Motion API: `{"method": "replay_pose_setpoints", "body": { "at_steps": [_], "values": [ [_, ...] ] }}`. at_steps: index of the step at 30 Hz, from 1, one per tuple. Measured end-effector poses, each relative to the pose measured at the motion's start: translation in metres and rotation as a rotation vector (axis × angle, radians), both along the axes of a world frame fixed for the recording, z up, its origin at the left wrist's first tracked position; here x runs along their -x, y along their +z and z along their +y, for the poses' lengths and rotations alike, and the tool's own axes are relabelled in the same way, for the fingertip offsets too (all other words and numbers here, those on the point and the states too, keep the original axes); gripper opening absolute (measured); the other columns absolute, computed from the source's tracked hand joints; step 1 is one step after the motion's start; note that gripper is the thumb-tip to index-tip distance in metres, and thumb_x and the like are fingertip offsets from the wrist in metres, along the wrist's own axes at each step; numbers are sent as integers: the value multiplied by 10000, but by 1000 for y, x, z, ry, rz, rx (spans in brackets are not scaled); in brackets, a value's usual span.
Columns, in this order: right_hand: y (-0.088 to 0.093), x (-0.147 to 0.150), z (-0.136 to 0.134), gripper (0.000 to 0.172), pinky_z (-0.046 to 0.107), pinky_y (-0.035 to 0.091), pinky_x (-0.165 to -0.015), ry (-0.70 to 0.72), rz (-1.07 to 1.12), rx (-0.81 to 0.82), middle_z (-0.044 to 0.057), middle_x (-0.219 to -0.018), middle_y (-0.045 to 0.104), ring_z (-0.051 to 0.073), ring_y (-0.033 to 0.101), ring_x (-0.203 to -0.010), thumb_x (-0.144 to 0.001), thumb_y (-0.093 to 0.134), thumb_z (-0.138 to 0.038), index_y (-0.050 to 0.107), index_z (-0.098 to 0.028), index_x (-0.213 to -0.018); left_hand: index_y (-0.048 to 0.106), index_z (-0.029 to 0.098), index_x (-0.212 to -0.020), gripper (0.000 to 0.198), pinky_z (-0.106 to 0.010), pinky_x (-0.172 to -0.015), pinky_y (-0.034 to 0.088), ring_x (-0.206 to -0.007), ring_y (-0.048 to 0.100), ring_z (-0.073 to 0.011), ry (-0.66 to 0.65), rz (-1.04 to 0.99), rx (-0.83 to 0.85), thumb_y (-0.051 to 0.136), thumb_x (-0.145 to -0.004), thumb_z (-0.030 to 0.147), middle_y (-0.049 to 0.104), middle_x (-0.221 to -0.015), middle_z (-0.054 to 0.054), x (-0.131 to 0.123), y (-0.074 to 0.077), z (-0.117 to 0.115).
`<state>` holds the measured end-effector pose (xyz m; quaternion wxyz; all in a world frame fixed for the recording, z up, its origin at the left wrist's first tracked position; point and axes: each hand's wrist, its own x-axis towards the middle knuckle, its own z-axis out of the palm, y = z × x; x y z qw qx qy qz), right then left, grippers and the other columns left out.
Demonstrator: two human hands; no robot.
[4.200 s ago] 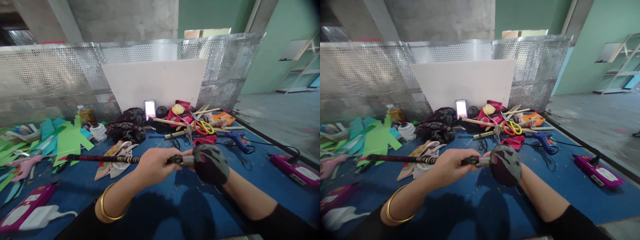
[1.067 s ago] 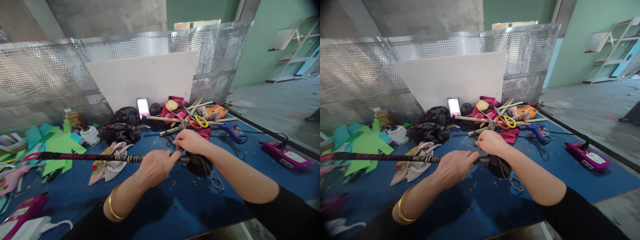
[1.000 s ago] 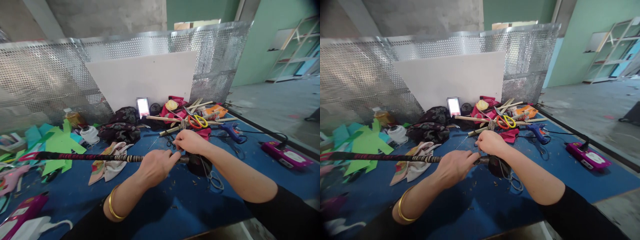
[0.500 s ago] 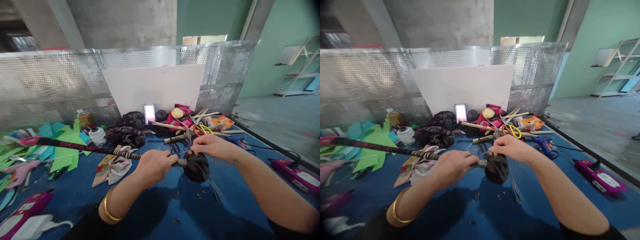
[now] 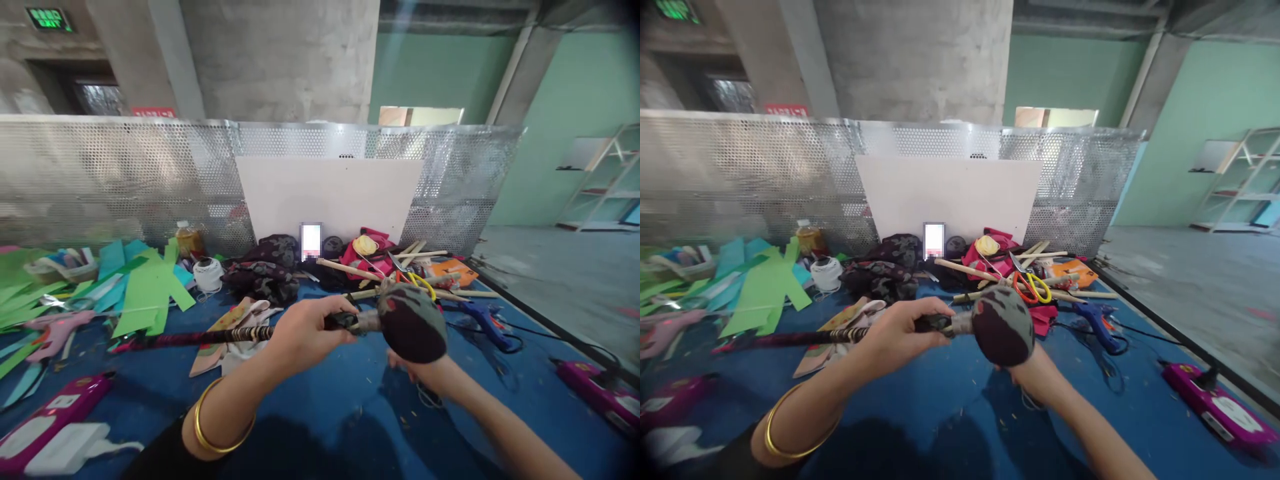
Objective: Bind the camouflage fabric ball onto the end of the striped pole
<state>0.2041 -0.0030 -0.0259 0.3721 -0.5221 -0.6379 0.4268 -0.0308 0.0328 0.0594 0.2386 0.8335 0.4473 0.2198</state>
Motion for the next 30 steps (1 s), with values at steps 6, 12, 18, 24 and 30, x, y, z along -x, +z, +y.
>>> {"method": "replay_pose_setpoints", "body": {
  "at_steps": [6,12,18,24,30],
  "values": [
    [-8,17,-44,268,230,468,-638,81,-305,-110,29,-761,643,155,605,-690,-905,426,-334,649,-209,-824,673,304,-974,318,-218,-497,299,-570,484,-133,143,-55,82,680,-664,375,570,-641,44,3,2,5],
    [-11,41,-19,432,422,360,-1027,-226,-75,-264,102,-1206,612,274,515,-1179,-826,539,-472,591,-224,-1176,669,228,-971,353,-204,-464,294,-498,424,-100,36,-164,189,689,-650,373,479,-549,58,0,-7,6],
    [-9,77,-17,235,298,487,-734,-116,29,-320,50,-826,662,196,617,-792,-865,508,-380,637,-192,-919,666,193,-989,348,-185,-425,268,-462,364,-75,-16,-212,285,669,-666,323,462,-520,65,-1,-4,4],
    [-6,73,-47,170,324,435,-744,-296,-263,-725,108,-976,606,222,563,-877,-885,471,-227,633,-205,-836,674,185,-1011,361,-186,-397,264,-408,366,-68,0,-173,298,641,-684,333,481,-498,65,-5,-8,5],
    [1,71,-33,323,289,451,-694,-135,327,-458,40,-714,591,183,584,-756,-954,361,-284,552,-203,-707,670,162,-944,278,-189,-438,311,-453,425,-77,-77,-133,295,577,-705,270,574,-583,37,-10,-15,8]
  ]
}}
